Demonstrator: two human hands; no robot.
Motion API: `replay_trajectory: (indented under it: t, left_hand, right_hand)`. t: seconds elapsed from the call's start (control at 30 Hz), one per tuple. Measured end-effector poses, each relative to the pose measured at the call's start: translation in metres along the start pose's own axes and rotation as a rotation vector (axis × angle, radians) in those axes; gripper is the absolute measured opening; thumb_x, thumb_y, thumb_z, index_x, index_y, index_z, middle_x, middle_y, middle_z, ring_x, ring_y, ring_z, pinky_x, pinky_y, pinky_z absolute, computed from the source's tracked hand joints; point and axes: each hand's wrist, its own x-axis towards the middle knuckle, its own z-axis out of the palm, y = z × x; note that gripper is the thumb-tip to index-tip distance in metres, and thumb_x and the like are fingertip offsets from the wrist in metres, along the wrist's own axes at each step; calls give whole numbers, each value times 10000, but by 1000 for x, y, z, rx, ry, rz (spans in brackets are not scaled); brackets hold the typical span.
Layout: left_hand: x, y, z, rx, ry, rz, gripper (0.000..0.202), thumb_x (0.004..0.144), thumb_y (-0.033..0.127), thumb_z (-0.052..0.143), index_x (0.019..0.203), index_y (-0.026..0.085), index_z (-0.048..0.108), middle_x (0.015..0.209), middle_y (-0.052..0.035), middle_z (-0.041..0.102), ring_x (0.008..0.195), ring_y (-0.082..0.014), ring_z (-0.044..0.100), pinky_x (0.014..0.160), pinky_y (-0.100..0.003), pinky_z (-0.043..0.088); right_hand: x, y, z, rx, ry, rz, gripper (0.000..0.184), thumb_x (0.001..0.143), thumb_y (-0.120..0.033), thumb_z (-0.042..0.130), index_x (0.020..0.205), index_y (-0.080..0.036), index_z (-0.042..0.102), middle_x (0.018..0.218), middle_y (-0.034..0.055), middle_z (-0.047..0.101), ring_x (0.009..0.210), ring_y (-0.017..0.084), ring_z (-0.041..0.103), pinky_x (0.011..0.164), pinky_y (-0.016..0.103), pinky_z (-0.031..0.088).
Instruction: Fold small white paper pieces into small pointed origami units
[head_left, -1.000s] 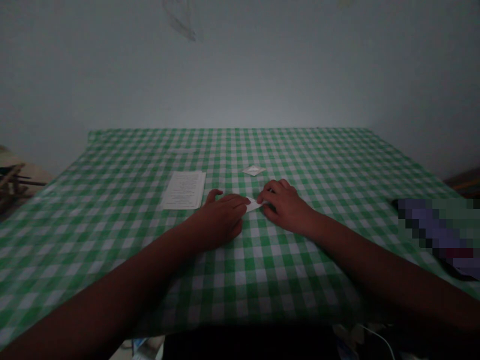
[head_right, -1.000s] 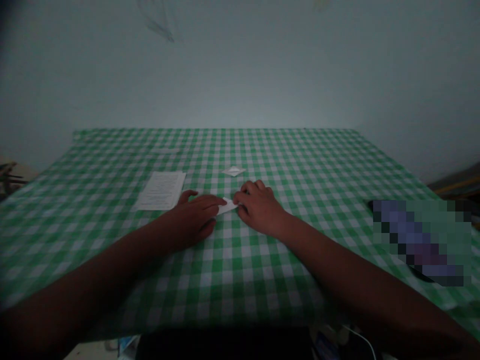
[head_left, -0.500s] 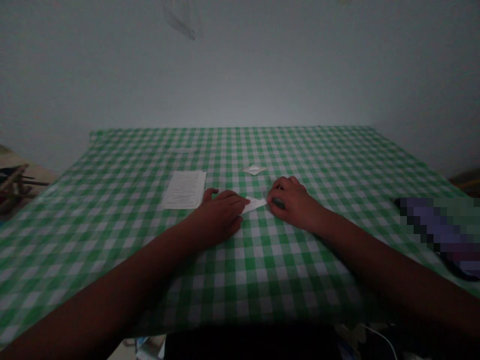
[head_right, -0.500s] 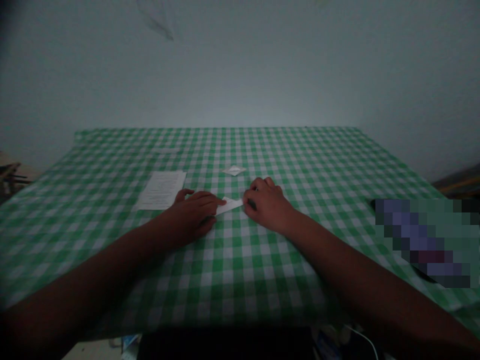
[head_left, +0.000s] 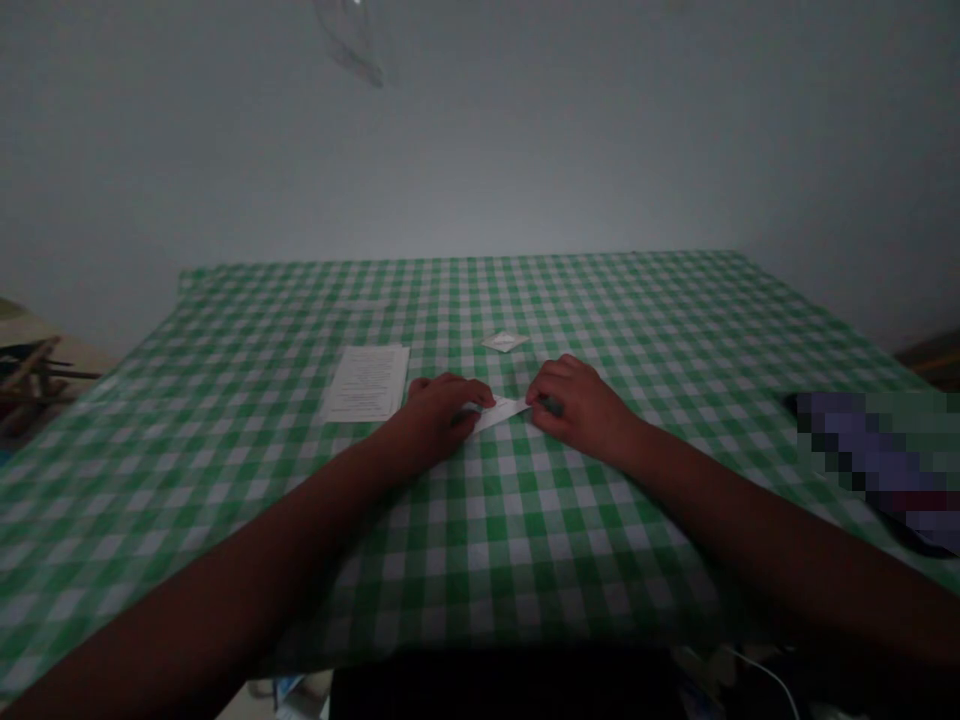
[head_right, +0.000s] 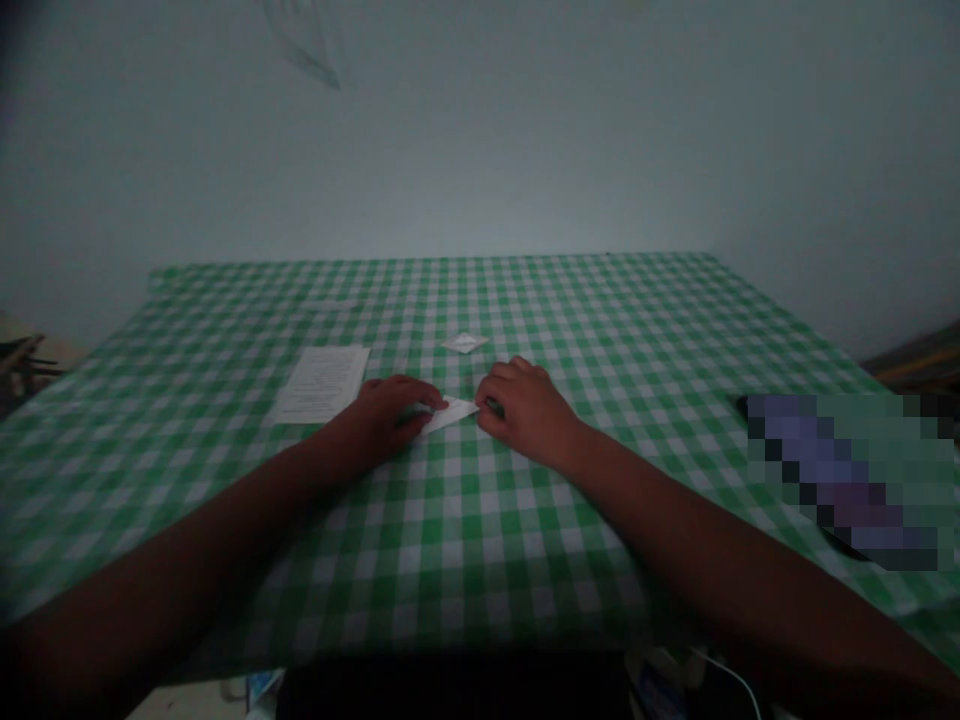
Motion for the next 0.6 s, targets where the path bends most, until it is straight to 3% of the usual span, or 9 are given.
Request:
replay_trajectory:
  t: [0.43, 0.6]
  left_hand:
    - [-3, 7, -11, 30, -56, -31, 347, 849, 243, 558, 1188, 320, 562, 1245, -23, 648, 1224, -250, 520, 1025, -511, 315]
    - [0, 9, -7, 11, -11, -33, 274, 869, 216, 523, 1124, 293, 586, 1199, 2, 665, 1174, -223, 556, 1007, -477, 324]
  right_hand:
    - [0, -10, 4, -56, -69, -5, 60, 871, -227, 590, 863, -208, 646, 906, 37, 642, 915, 221, 495, 781, 346, 328]
    - [0, -12, 4, -74, -81, -7, 97, 880, -237, 574, 889, -212, 667, 933, 44, 638, 926, 227, 488, 779, 354, 327]
